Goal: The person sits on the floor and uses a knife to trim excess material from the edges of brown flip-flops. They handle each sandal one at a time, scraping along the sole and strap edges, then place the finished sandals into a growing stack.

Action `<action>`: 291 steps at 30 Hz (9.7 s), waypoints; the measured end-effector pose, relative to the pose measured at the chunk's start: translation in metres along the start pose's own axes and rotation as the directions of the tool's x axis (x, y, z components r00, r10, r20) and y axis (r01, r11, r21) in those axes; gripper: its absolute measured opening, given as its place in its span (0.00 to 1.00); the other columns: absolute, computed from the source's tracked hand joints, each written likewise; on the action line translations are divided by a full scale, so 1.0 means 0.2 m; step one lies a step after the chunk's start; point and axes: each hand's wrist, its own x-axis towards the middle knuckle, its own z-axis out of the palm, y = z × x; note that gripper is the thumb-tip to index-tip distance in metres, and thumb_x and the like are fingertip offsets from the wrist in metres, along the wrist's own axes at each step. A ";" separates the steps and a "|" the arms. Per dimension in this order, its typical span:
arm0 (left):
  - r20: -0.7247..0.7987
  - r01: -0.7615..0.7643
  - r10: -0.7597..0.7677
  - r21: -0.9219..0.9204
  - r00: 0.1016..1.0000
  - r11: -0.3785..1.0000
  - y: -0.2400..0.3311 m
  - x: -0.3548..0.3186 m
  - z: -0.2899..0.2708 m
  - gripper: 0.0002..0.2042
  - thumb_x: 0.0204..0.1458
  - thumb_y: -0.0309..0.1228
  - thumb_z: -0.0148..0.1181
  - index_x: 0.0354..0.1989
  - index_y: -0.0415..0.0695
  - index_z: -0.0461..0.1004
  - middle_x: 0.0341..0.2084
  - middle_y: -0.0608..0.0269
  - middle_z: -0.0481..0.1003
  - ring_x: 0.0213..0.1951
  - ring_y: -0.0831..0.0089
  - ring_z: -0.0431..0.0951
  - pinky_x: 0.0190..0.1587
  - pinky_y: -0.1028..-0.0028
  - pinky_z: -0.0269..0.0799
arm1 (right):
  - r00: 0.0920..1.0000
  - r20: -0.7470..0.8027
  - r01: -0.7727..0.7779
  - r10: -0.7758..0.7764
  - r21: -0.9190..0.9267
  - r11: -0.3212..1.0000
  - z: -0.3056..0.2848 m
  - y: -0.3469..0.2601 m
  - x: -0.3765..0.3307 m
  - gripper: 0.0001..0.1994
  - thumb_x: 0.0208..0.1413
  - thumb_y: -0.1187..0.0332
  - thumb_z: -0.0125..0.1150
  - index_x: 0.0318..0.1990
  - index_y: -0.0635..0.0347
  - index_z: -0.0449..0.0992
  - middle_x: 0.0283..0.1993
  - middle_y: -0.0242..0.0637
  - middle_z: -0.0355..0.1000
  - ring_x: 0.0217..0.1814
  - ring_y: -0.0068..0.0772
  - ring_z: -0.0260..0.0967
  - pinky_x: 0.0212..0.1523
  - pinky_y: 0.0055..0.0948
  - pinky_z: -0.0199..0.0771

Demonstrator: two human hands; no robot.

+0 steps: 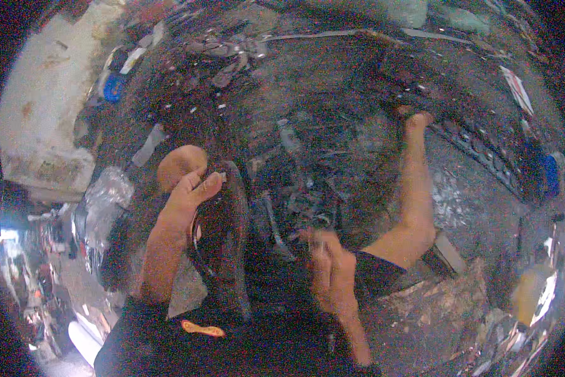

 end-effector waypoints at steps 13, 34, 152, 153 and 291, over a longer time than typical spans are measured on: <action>0.017 0.033 -0.040 0.292 0.999 0.956 -0.03 -0.09 -0.05 0.20 0.60 0.38 0.68 0.54 0.39 0.71 0.43 0.65 0.79 0.44 0.76 0.79 0.50 0.72 0.76 | 0.948 0.241 -0.094 0.208 -0.411 0.907 -0.01 0.17 -0.36 0.13 0.63 0.58 0.61 0.43 0.57 0.72 0.27 0.50 0.74 0.28 0.61 0.74 0.28 0.50 0.70; 0.022 -0.198 0.200 0.261 0.980 0.945 0.13 0.07 -0.04 0.19 0.60 0.31 0.64 0.57 0.38 0.70 0.45 0.57 0.77 0.48 0.68 0.78 0.55 0.67 0.73 | 0.901 0.324 -0.269 0.290 -0.109 0.957 0.16 0.08 0.86 0.23 0.72 0.51 0.43 0.42 0.65 0.74 0.31 0.51 0.74 0.33 0.59 0.73 0.43 0.49 0.74; 0.186 0.166 -0.159 -0.022 0.969 0.986 0.03 -0.06 -0.13 0.25 0.69 0.39 0.49 0.67 0.34 0.61 0.55 0.51 0.74 0.58 0.63 0.75 0.63 0.65 0.70 | 0.816 0.570 0.187 -0.094 -0.107 0.977 -0.01 -0.21 0.58 0.25 0.73 0.56 0.44 0.73 0.52 0.62 0.29 0.47 0.75 0.29 0.49 0.74 0.37 0.45 0.75; 0.182 0.108 -0.071 -0.201 0.981 0.974 0.01 -0.04 -0.04 0.22 0.69 0.38 0.47 0.63 0.35 0.65 0.53 0.52 0.76 0.57 0.62 0.77 0.61 0.63 0.72 | 0.902 0.427 0.091 -0.069 -0.031 0.995 0.01 -0.17 0.51 0.24 0.73 0.58 0.43 0.73 0.51 0.62 0.27 0.42 0.73 0.28 0.41 0.72 0.36 0.41 0.74; 0.030 -0.174 0.173 0.034 0.984 0.984 -0.77 0.45 0.20 0.35 0.50 0.28 0.69 0.67 0.51 0.61 0.56 0.60 0.71 0.54 0.57 0.74 0.53 0.51 0.74 | 0.879 0.034 -0.472 0.476 0.206 0.857 -0.26 0.72 1.04 0.28 0.55 0.40 0.69 0.34 0.62 0.77 0.30 0.24 0.65 0.31 0.17 0.58 0.30 0.22 0.56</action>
